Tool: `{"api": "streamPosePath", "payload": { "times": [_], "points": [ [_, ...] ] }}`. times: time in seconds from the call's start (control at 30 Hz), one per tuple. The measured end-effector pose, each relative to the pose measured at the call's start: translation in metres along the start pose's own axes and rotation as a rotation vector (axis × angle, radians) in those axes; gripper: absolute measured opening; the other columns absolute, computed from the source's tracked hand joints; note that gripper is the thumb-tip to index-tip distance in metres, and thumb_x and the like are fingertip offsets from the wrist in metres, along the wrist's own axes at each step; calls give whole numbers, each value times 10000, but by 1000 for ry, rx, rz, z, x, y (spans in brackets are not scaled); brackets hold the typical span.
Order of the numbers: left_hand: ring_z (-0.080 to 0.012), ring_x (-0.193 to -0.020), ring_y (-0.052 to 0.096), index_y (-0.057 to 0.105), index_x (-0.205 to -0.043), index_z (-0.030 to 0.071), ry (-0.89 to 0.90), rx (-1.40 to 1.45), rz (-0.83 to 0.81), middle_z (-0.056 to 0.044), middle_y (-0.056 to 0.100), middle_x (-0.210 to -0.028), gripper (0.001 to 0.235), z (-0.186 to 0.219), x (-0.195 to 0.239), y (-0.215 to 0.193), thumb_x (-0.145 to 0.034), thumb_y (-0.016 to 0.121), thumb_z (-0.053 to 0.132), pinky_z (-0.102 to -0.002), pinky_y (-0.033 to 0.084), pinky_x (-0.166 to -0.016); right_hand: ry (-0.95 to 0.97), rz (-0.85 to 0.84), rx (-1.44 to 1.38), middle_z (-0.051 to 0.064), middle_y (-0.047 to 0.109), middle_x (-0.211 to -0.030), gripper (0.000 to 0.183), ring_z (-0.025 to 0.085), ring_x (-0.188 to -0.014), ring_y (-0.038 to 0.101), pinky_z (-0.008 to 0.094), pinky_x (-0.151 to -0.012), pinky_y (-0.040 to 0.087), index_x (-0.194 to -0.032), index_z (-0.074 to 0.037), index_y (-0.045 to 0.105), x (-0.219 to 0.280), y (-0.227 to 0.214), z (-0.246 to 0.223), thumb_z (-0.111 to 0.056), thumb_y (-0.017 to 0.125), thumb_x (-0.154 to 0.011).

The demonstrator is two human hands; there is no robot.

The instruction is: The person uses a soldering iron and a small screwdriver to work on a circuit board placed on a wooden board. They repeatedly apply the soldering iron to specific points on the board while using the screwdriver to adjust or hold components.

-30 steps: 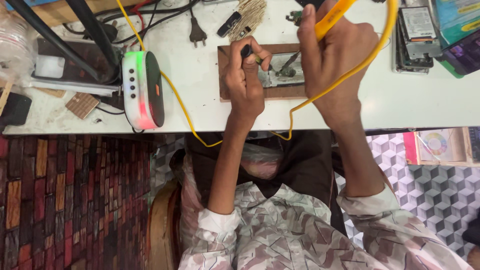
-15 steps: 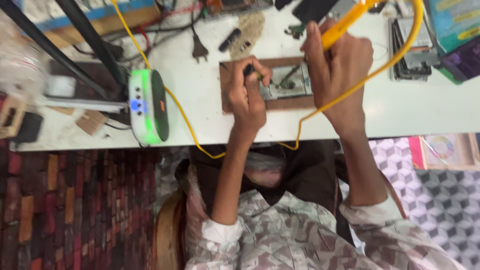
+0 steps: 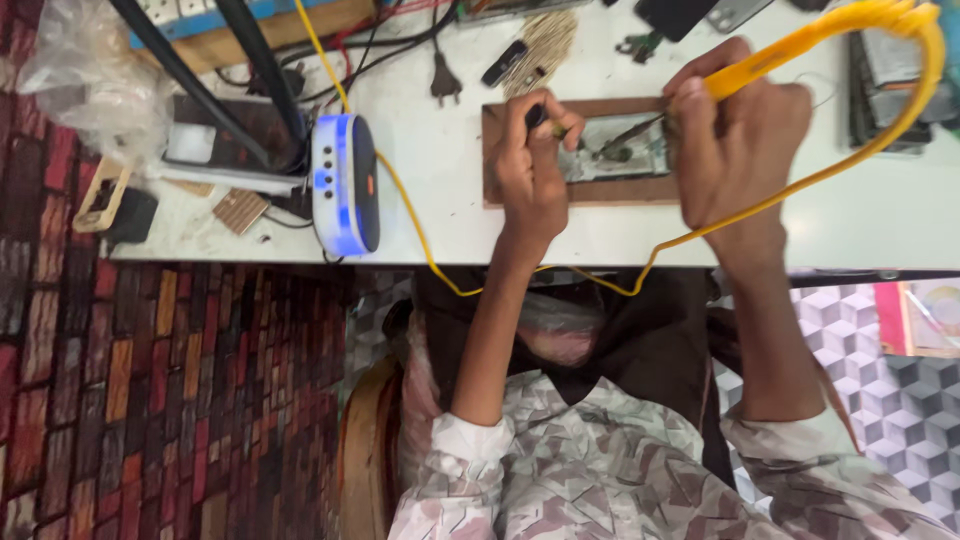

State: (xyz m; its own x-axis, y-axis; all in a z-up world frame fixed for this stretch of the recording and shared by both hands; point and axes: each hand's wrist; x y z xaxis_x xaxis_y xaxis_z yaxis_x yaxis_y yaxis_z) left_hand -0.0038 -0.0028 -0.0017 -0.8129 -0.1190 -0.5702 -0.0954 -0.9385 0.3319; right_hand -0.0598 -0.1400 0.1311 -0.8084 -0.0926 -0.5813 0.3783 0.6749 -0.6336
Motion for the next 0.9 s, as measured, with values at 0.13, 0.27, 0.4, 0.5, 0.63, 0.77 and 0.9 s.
{"api": "streamPosePath", "payload": {
  "times": [0.13,0.27,0.4,0.5,0.63,0.77,0.9],
  "points": [
    [-98,-715,565,532,-1169,18,23,-80,7,-63,607,-811,440,-4,-2,0,-1174,375,430,-252,474,-664,-80,8,95,73,573,-695,259,231,-557,547,362,-614,401,-1021,13,605,-4,-4,3,-113,457,-1192],
    [-114,-748,568,533,-1168,1,8,-91,11,-80,609,-867,438,-1,0,1,-1169,375,409,-277,483,-688,-46,-4,122,64,593,-728,263,237,-569,555,385,-621,404,-1048,16,605,-8,-3,2,-148,481,-1212],
    [-114,-734,568,520,-1165,-1,27,-93,-8,-77,599,-888,422,4,-3,2,-1177,376,395,-272,499,-688,87,27,58,44,593,-683,297,190,-534,590,335,-550,411,-994,9,609,-13,-1,-2,-163,550,-1228],
    [-134,-776,568,525,-1154,-7,-8,-77,0,-81,594,-894,406,5,-2,3,-1177,397,377,-301,498,-733,85,45,141,66,532,-634,194,234,-507,527,376,-527,364,-1021,-5,643,-14,2,-1,-135,609,-1161],
    [-154,-781,568,531,-1147,-14,5,-23,20,-108,596,-929,379,2,-1,3,-1173,428,350,-317,502,-735,-37,75,126,66,562,-684,189,237,-530,528,368,-518,341,-965,-15,580,-16,8,10,-95,582,-1137],
    [-141,-762,550,523,-1146,-9,17,-20,6,-102,595,-911,368,1,-1,2,-1176,417,343,-317,506,-729,62,127,48,56,505,-649,272,178,-481,499,322,-487,313,-927,-20,533,-7,12,13,-96,594,-1181],
    [-135,-758,554,512,-1125,5,9,-81,-6,-89,605,-860,380,5,-3,2,-1174,393,363,-308,489,-724,70,146,-12,44,522,-618,340,124,-481,503,296,-499,325,-877,9,523,-4,10,15,-88,586,-1197]
  ]
}}
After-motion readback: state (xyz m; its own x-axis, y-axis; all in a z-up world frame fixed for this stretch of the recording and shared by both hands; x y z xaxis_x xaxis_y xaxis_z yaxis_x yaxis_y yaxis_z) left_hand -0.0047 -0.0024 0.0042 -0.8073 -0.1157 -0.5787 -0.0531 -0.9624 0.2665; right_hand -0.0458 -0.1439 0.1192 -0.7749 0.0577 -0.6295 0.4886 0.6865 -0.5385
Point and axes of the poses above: each hand's wrist, its own x-axis away from the middle knuckle, its own y-axis out of the palm, z = x × y
